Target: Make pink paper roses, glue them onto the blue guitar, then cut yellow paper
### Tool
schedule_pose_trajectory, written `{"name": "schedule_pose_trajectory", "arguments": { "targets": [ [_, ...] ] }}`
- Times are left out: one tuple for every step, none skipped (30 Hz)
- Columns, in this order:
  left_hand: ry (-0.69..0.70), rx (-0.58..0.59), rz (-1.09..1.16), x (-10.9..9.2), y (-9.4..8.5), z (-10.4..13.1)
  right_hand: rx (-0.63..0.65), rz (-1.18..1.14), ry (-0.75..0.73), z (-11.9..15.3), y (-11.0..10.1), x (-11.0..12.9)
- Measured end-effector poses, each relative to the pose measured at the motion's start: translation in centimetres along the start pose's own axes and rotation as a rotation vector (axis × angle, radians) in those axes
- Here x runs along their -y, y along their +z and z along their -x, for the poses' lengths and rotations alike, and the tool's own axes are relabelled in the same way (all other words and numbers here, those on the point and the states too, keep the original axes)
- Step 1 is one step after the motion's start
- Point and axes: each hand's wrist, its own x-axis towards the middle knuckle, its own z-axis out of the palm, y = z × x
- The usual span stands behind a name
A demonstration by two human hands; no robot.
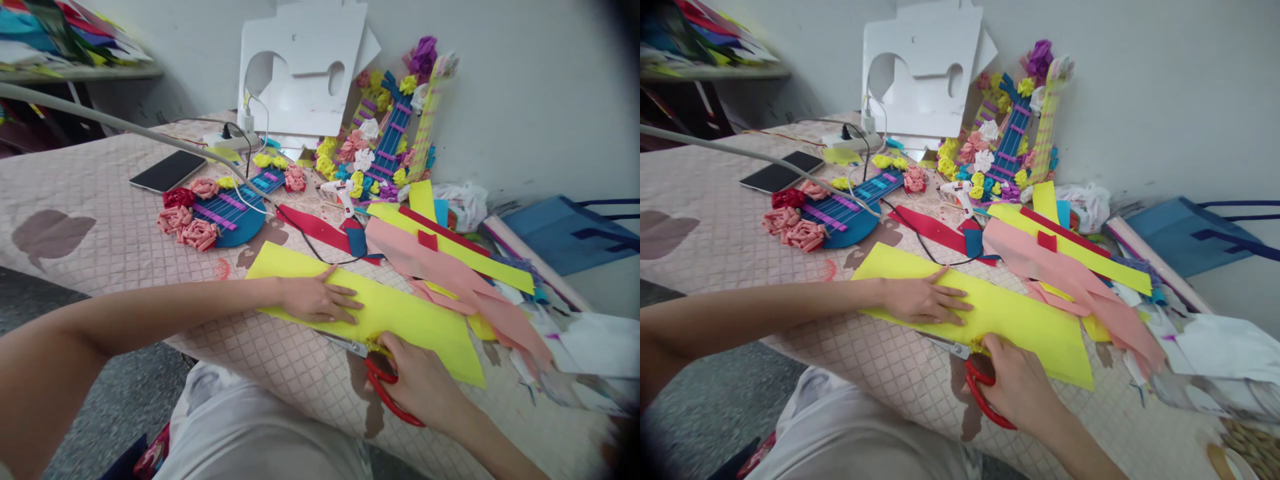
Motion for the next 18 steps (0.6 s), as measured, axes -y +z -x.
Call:
{"name": "schedule_pose_trajectory", "arguments": {
  "targets": [
    [0.005, -0.004, 0.001, 0.0, 0.0, 0.0, 0.007, 0.003, 0.002, 0.0, 0.0, 0.0],
    [0.010, -0.007, 0.001, 0.1, 0.0, 0.1, 0.016, 0.007, 0.002, 0.0, -0.1, 0.0],
    [0.017, -0.010, -0.001, 0.1, 0.0, 0.1, 0.024, 0.013, 0.000, 0.1, -0.1, -0.1],
    [0.023, -0.011, -0.003, 0.1, 0.1, 0.1, 0.029, 0.022, -0.003, 0.2, -0.1, -0.2],
    [0.028, -0.012, -0.006, 0.2, 0.1, 0.1, 0.029, 0.031, -0.007, 0.2, 0.0, -0.2],
    [0.032, -0.012, -0.008, 0.2, 0.1, 0.1, 0.024, 0.035, -0.012, 0.3, 0.0, -0.3],
    [0.034, -0.009, -0.010, 0.2, 0.0, 0.1, 0.015, 0.035, -0.017, 0.4, 0.1, -0.4],
    [0.034, -0.005, -0.011, 0.1, 0.0, 0.0, 0.003, 0.031, -0.020, 0.4, 0.2, -0.4],
    [0.030, 0.000, -0.012, 0.1, 0.0, 0.0, -0.008, 0.025, -0.018, 0.5, 0.2, -0.4],
    [0.024, 0.010, -0.014, 0.1, 0.0, 0.0, -0.017, 0.017, -0.015, 0.4, 0.3, -0.4],
    [0.016, 0.022, -0.019, 0.1, 0.0, 0.0, -0.024, 0.010, -0.009, 0.4, 0.3, -0.4],
    [0.009, 0.032, -0.026, 0.0, 0.0, 0.0, -0.026, 0.003, -0.003, 0.3, 0.3, -0.3],
    [0.005, 0.038, -0.034, 0.0, 0.0, 0.0, -0.026, -0.004, 0.000, 0.2, 0.3, -0.2],
    [0.005, 0.041, -0.043, 0.0, 0.0, 0.0, -0.025, -0.011, 0.000, 0.1, 0.2, 0.0],
    [0.008, 0.038, -0.051, 0.0, 0.0, 0.0, -0.022, -0.016, -0.004, 0.0, 0.2, 0.1],
    [0.015, 0.031, -0.055, 0.0, 0.0, 0.0, -0.020, -0.018, -0.008, -0.1, 0.1, 0.3],
    [0.019, 0.023, -0.053, 0.0, 0.0, 0.0, -0.019, -0.018, -0.009, -0.2, 0.0, 0.5],
    [0.020, 0.016, -0.046, 0.0, 0.1, 0.0, -0.017, -0.016, -0.011, -0.3, -0.1, 0.6]
  ]
}}
